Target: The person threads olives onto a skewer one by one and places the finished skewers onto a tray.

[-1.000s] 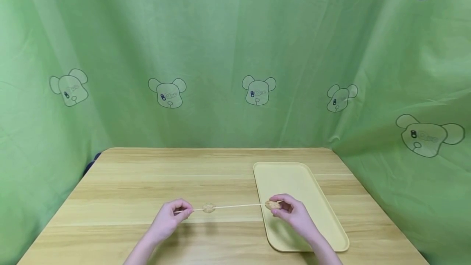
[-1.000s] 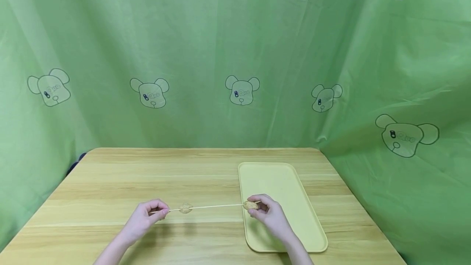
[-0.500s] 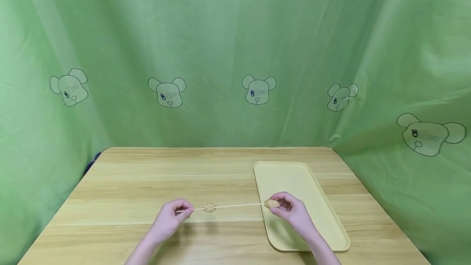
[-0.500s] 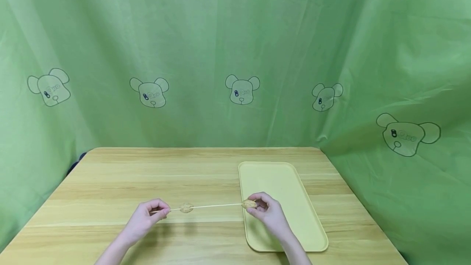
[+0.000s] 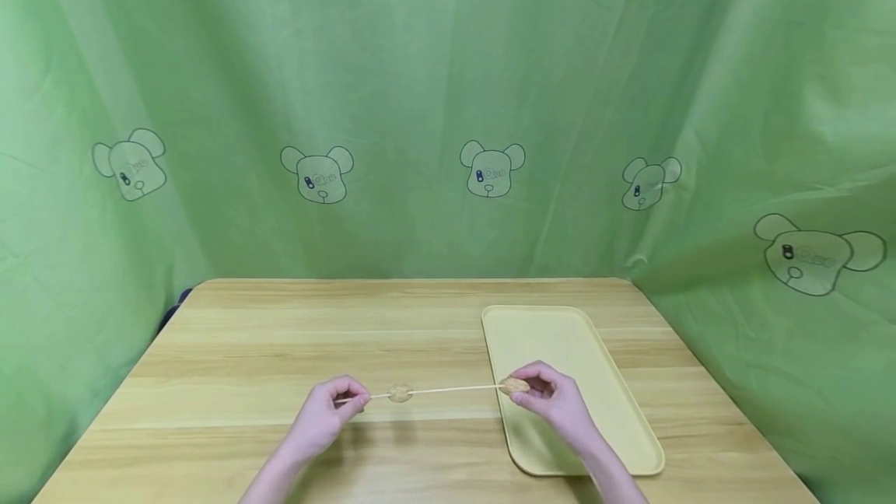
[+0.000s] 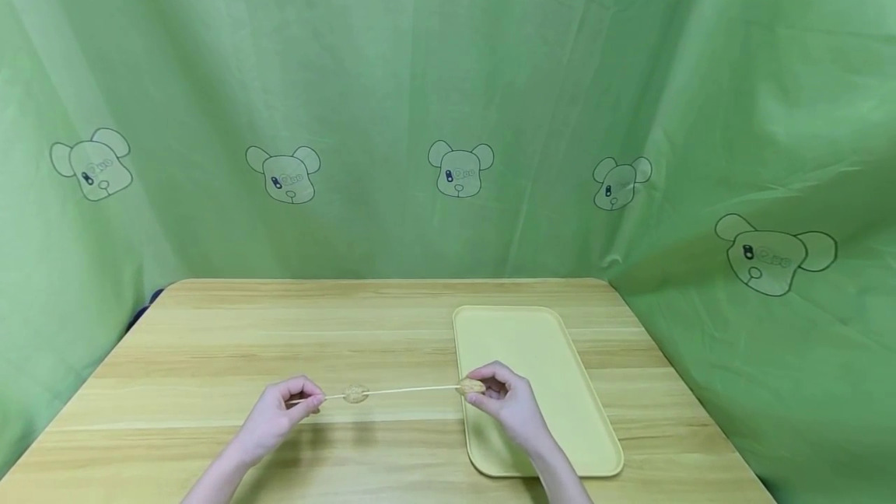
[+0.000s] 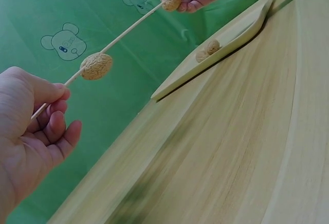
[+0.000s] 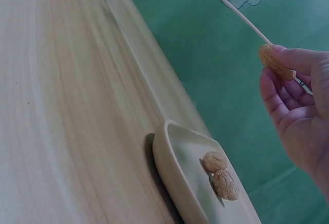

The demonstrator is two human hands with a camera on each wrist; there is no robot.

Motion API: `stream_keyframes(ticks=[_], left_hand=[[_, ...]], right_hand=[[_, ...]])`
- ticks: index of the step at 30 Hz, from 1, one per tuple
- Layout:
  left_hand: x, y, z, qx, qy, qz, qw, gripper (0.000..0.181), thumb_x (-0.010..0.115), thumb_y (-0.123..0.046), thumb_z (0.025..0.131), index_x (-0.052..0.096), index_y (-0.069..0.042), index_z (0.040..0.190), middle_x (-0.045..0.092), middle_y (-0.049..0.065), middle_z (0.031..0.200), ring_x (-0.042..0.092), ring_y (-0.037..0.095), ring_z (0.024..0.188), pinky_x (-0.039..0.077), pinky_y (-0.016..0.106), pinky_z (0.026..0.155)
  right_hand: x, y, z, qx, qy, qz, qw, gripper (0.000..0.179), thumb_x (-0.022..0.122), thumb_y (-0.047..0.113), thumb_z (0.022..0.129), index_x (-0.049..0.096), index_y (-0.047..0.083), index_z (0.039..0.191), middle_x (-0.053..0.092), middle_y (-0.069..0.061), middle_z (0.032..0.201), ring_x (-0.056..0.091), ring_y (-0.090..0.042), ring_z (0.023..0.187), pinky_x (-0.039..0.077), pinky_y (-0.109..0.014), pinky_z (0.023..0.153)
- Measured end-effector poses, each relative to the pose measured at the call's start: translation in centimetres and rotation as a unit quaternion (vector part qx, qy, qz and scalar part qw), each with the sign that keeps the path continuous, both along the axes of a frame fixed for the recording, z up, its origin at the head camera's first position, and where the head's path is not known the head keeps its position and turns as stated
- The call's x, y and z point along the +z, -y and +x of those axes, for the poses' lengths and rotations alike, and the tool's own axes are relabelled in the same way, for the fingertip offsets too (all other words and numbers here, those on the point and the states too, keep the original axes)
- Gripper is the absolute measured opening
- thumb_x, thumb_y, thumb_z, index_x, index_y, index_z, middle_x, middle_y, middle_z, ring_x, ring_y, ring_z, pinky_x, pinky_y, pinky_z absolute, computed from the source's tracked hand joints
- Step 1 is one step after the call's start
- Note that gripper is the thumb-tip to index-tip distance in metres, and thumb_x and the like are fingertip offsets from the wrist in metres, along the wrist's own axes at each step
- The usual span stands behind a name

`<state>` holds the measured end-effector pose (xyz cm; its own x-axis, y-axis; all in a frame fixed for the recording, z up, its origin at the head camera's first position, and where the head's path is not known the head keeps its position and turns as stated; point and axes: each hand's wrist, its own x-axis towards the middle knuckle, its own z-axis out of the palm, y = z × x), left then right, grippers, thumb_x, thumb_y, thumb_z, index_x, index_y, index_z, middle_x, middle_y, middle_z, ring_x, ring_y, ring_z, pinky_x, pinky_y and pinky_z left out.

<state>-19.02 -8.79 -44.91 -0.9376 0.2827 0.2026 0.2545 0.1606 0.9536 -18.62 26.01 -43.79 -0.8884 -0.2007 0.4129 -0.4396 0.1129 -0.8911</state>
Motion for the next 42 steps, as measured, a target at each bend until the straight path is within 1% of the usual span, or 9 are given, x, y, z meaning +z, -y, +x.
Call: stream_keyframes(ticks=[14, 21, 26, 30, 31, 33, 37, 39, 42], left_hand=[[0.3, 0.0, 0.0, -0.005, -0.004, 0.005, 1.0, 0.01, 0.059, 0.001, 0.086, 0.058, 0.011, 0.088, 0.059, 0.018, 0.087, 0.059, 0.012, 0.077, 0.053, 0.028, 0.076], [0.5, -0.1, 0.0, -0.003, 0.002, 0.011, 0.9999, 0.011, 0.059, 0.0, 0.086, 0.058, 0.012, 0.088, 0.059, 0.009, 0.082, 0.06, 0.016, 0.077, 0.052, 0.028, 0.076], [0.5, -0.3, -0.1, 0.003, 0.008, 0.012, 0.9999, 0.011, 0.059, 0.002, 0.086, 0.058, 0.012, 0.088, 0.059, 0.009, 0.081, 0.06, 0.018, 0.077, 0.052, 0.03, 0.076], [0.2, -0.4, -0.2, 0.0, -0.017, 0.025, 0.9996, 0.013, 0.059, -0.001, 0.085, 0.057, 0.012, 0.087, 0.06, 0.012, 0.08, 0.06, 0.02, 0.075, 0.053, 0.029, 0.073], [0.0, -0.4, -0.2, -0.007, -0.038, 0.033, 0.9987, 0.012, 0.058, 0.0, 0.085, 0.058, 0.011, 0.086, 0.06, 0.012, 0.08, 0.06, 0.021, 0.075, 0.053, 0.028, 0.072], [-0.1, -0.5, -0.3, -0.014, -0.049, 0.04, 0.9979, 0.013, 0.059, -0.002, 0.085, 0.058, 0.011, 0.086, 0.06, 0.012, 0.079, 0.06, 0.023, 0.074, 0.053, 0.028, 0.071], [0.0, -0.7, -0.2, -0.013, -0.029, 0.029, 0.9991, 0.012, 0.058, 0.0, 0.086, 0.057, 0.012, 0.087, 0.059, 0.012, 0.08, 0.06, 0.022, 0.076, 0.053, 0.031, 0.074], [0.2, -0.8, -0.1, -0.005, -0.002, 0.017, 0.9999, 0.013, 0.058, 0.001, 0.086, 0.057, 0.014, 0.088, 0.059, 0.013, 0.081, 0.06, 0.022, 0.077, 0.053, 0.033, 0.076], [0.3, -0.9, -0.1, -0.005, 0.002, 0.013, 0.9999, 0.011, 0.057, 0.002, 0.086, 0.057, 0.013, 0.088, 0.059, 0.01, 0.081, 0.06, 0.023, 0.078, 0.052, 0.03, 0.076]], right_hand=[[0.1, 0.6, -0.3, 0.008, -0.007, -0.014, 0.9998, 0.028, 0.068, -0.011, 0.072, 0.055, -0.018, 0.096, 0.061, 0.001, 0.092, 0.057, -0.006, 0.08, 0.049, -0.016, 0.07], [0.2, 0.9, -0.4, 0.013, -0.006, -0.022, 0.9997, 0.027, 0.068, -0.011, 0.072, 0.055, -0.018, 0.095, 0.061, 0.002, 0.092, 0.057, -0.006, 0.081, 0.05, -0.016, 0.07], [0.4, 1.1, -0.4, 0.013, -0.001, -0.021, 0.9997, 0.028, 0.068, -0.011, 0.071, 0.056, -0.018, 0.095, 0.061, 0.002, 0.092, 0.057, -0.006, 0.08, 0.05, -0.016, 0.069], [0.5, 1.2, -0.4, 0.009, -0.005, -0.017, 0.9998, 0.028, 0.069, -0.011, 0.071, 0.057, -0.018, 0.095, 0.061, 0.001, 0.092, 0.057, -0.007, 0.079, 0.049, -0.016, 0.068], [0.5, 1.2, -0.4, 0.008, -0.006, -0.017, 0.9998, 0.028, 0.069, -0.011, 0.071, 0.057, -0.017, 0.095, 0.061, 0.001, 0.092, 0.057, -0.007, 0.079, 0.049, -0.016, 0.068], [0.5, 1.3, -0.4, 0.01, -0.008, -0.019, 0.9997, 0.027, 0.069, -0.011, 0.071, 0.057, -0.017, 0.095, 0.061, 0.001, 0.091, 0.057, -0.006, 0.078, 0.049, -0.016, 0.067], [0.4, 1.3, -0.5, 0.019, -0.012, -0.028, 0.9994, 0.027, 0.069, -0.01, 0.071, 0.057, -0.017, 0.095, 0.061, 0.003, 0.092, 0.057, -0.006, 0.079, 0.049, -0.016, 0.067], [0.4, 1.3, -0.5, 0.024, -0.011, -0.033, 0.9991, 0.027, 0.069, -0.01, 0.071, 0.057, -0.017, 0.095, 0.061, 0.003, 0.092, 0.058, -0.006, 0.079, 0.049, -0.016, 0.068], [0.3, 1.4, -0.5, 0.03, -0.008, -0.041, 0.9987, 0.027, 0.068, -0.01, 0.072, 0.056, -0.017, 0.095, 0.061, 0.003, 0.092, 0.058, -0.007, 0.08, 0.05, -0.017, 0.069]])
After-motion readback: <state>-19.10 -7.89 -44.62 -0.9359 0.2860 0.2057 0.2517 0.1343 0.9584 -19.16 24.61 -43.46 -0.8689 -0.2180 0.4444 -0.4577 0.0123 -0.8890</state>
